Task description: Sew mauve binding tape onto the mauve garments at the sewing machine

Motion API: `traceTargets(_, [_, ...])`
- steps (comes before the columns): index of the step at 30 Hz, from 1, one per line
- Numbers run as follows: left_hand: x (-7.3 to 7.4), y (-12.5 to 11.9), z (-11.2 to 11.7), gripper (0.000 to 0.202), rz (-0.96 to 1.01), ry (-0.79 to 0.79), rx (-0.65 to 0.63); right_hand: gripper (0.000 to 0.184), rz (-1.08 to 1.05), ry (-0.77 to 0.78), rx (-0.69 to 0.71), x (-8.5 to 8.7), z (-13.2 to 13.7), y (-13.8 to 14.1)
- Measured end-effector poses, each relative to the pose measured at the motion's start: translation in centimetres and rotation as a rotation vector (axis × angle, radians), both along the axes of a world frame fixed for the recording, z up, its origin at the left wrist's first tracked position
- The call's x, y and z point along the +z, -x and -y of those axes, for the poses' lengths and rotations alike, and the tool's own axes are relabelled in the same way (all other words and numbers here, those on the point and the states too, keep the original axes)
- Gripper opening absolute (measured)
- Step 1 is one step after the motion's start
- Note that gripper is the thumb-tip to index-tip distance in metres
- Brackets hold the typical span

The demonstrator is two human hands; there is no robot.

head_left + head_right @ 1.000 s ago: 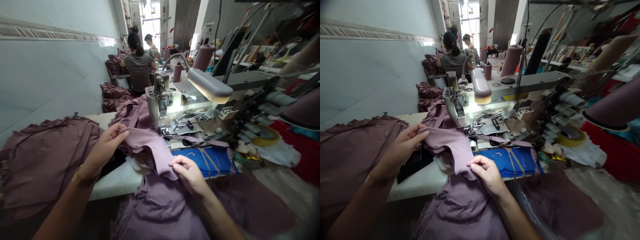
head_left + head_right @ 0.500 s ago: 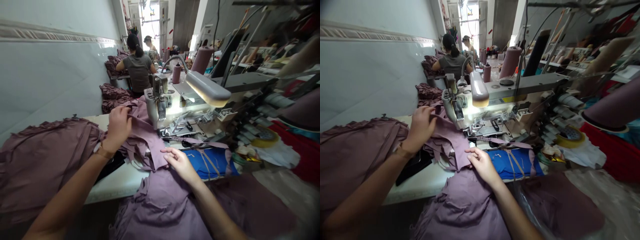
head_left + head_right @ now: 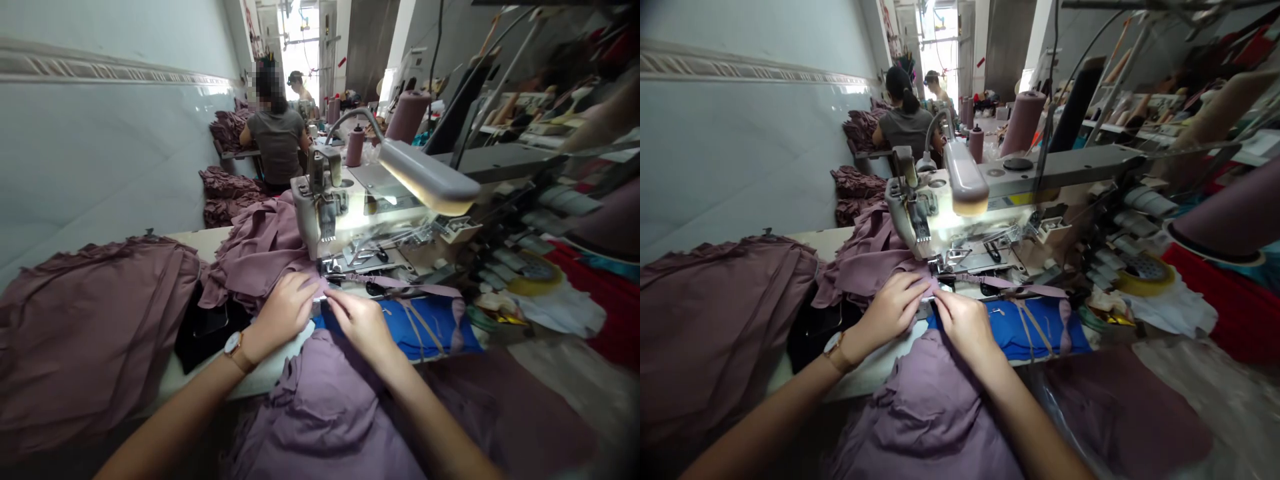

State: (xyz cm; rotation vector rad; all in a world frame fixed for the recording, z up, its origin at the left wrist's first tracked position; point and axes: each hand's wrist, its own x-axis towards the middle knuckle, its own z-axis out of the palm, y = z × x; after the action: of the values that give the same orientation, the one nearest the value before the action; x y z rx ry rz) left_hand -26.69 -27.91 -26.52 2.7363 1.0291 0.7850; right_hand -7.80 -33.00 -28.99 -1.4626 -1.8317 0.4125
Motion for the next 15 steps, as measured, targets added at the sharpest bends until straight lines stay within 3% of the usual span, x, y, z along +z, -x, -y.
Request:
traceTargets(4, [-0.1, 0.1, -2.6, 0.035, 0.027, 0.043, -0.003, 0.033, 0.169, 0.078, -0.029, 1.6, -1.2, 0.7])
traceTargets(8, [0.3, 0.7, -3.2, 0.036, 0.031, 0.065, 0.054, 0.026, -0.013, 0.104, -0.047, 2.4, 0.1, -1.3])
traceTargets(12, [1.0, 3.2, -3.0, 0.037, -0.008, 0.088, 0.205, 0.025, -0.354, 0.183, -0.389, 1.3, 5.5, -8.1])
traceTargets(15, [0.8, 4.8, -4.1, 0.043, -0.009, 0.160, 0.195, 0.029, -0.319, 0.077, -0.732, 0.4, 8.3, -14.4])
